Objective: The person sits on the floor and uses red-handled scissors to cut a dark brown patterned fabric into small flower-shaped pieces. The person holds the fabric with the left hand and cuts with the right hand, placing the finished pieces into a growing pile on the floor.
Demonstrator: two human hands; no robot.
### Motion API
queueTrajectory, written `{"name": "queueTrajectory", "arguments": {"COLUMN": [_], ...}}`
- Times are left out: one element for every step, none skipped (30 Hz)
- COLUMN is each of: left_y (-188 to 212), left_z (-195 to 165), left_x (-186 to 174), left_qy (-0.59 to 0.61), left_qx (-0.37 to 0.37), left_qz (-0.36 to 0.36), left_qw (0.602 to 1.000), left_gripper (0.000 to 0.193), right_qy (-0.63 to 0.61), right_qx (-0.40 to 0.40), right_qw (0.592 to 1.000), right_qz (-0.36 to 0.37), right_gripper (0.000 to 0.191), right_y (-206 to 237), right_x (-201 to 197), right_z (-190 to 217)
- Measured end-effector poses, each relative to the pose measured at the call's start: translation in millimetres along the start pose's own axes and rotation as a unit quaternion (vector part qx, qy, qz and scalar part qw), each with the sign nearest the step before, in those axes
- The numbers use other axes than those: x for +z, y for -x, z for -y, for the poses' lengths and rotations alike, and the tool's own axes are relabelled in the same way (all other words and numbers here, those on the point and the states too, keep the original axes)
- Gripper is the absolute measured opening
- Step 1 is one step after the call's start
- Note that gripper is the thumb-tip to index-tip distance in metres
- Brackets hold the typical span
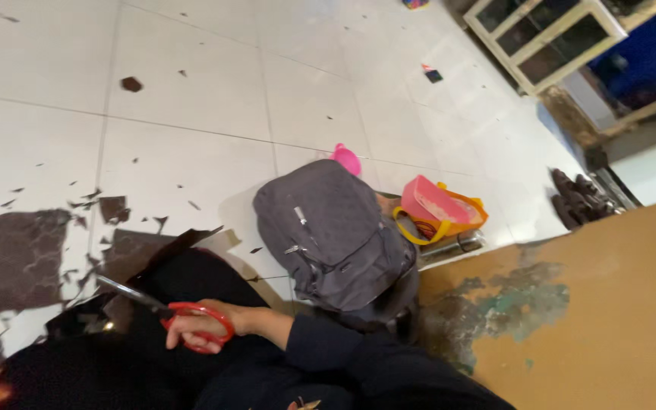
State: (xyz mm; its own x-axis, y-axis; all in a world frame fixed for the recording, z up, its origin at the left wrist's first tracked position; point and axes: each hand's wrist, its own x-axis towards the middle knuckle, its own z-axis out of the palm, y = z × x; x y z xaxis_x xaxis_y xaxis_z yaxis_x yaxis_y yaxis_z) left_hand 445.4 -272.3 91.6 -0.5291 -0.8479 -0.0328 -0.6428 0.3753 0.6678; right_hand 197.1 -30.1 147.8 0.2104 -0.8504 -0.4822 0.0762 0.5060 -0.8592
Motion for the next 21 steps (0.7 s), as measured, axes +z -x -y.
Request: {"name": "queueTrajectory", "arguments": {"left_y": [-5.7,-7.8,-7.0,-7.4,-7.6,-9.4,-12.8,-16.2,-20.7,-23.7,-24.9,-25.5,-22.9,-15.2,-15.8,-4.6,6.0,25.2,24.4,26.3,27.3], "left_z": [-7.0,-10.7,-11.6,-12.2,-12.7,-13.9,-15.4,-16.6,-18.0,-17.2,-15.2,-11.9,-5.9,4.5,16.4,31.4,44.6,59.7,63.9,67.2,69.2], "left_x": [3.4,2.7,0.0,-2.0,-2.8,-2.3,0.2,3.5,7.8,11.6,15.2,18.9,20.0,17.3,11.3,1.1,-9.3,-23.4,-26.7,-28.6,-32.7], "left_qy": [-0.003,-0.005,-0.009,-0.011,-0.012,-0.012,-0.011,-0.013,-0.014,-0.014,-0.011,-0.008,-0.007,-0.005,-0.002,-0.003,-0.004,0.04,0.113,0.278,0.32], "left_qx": [-0.007,-0.015,-0.021,-0.025,-0.028,-0.03,-0.03,-0.032,-0.035,-0.037,-0.039,-0.04,-0.042,-0.038,-0.028,-0.016,-0.003,-0.037,-0.088,-0.191,-0.213], "left_qz": [0.007,0.012,0.017,0.019,0.023,0.024,0.028,0.031,0.032,0.035,0.035,0.035,0.033,0.03,0.024,0.015,0.005,0.008,0.017,0.028,0.028], "left_qw": [1.0,1.0,1.0,0.999,0.999,0.999,0.999,0.999,0.999,0.999,0.999,0.999,0.999,0.999,0.999,1.0,1.0,0.998,0.99,0.941,0.923], "left_gripper": [0.041,0.039,0.037,0.036,0.034,0.033,0.032,0.031,0.03,0.029,0.029,0.029,0.029,0.029,0.029,0.03,0.03,0.031,0.032,0.034,0.035], "right_qy": [0.01,0.008,0.006,0.004,0.0,-0.005,-0.009,-0.003,0.003,0.009,0.0,-0.008,-0.016,-0.019,-0.023,-0.024,-0.015,-0.01,-0.028,-0.046,-0.04], "right_qx": [0.014,0.012,0.009,0.006,0.002,-0.002,-0.005,-0.011,-0.016,-0.021,-0.014,-0.007,0.001,0.004,0.007,0.009,-0.011,-0.029,-0.057,-0.085,-0.093], "right_qw": [1.0,1.0,1.0,1.0,1.0,1.0,1.0,1.0,1.0,1.0,1.0,1.0,1.0,1.0,1.0,1.0,1.0,0.999,0.996,0.993,0.993], "right_qz": [-0.008,-0.011,-0.012,-0.012,-0.006,0.0,0.005,0.002,0.001,0.001,-0.002,-0.004,-0.004,-0.008,-0.004,0.002,0.02,0.045,0.056,0.064,0.066], "right_gripper": [0.051,0.053,0.055,0.057,0.055,0.054,0.053,0.053,0.054,0.054,0.053,0.051,0.049,0.05,0.052,0.053,0.053,0.053,0.055,0.057,0.059], "right_y": [2.3,4.7,6.3,6.6,6.8,7.4,7.4,7.6,7.6,6.5,5.3,2.9,-0.9,-4.8,-10.4,-18.1,-23.9,-30.1,-37.4,-42.8,-46.1], "right_x": [3.3,4.8,7.0,7.7,7.4,7.7,6.6,4.8,3.6,3.4,2.9,1.8,0.9,0.3,-0.2,-3.9,-10.8,-12.2,-14.1,-18.5,-21.1], "right_z": [3.7,7.5,10.3,12.3,13.9,14.9,14.8,14.1,12.4,9.1,4.7,-0.5,-6.6,-14.0,-22.3,-29.2,-34.6,-42.4,-49.3,-54.1,-57.2]}}
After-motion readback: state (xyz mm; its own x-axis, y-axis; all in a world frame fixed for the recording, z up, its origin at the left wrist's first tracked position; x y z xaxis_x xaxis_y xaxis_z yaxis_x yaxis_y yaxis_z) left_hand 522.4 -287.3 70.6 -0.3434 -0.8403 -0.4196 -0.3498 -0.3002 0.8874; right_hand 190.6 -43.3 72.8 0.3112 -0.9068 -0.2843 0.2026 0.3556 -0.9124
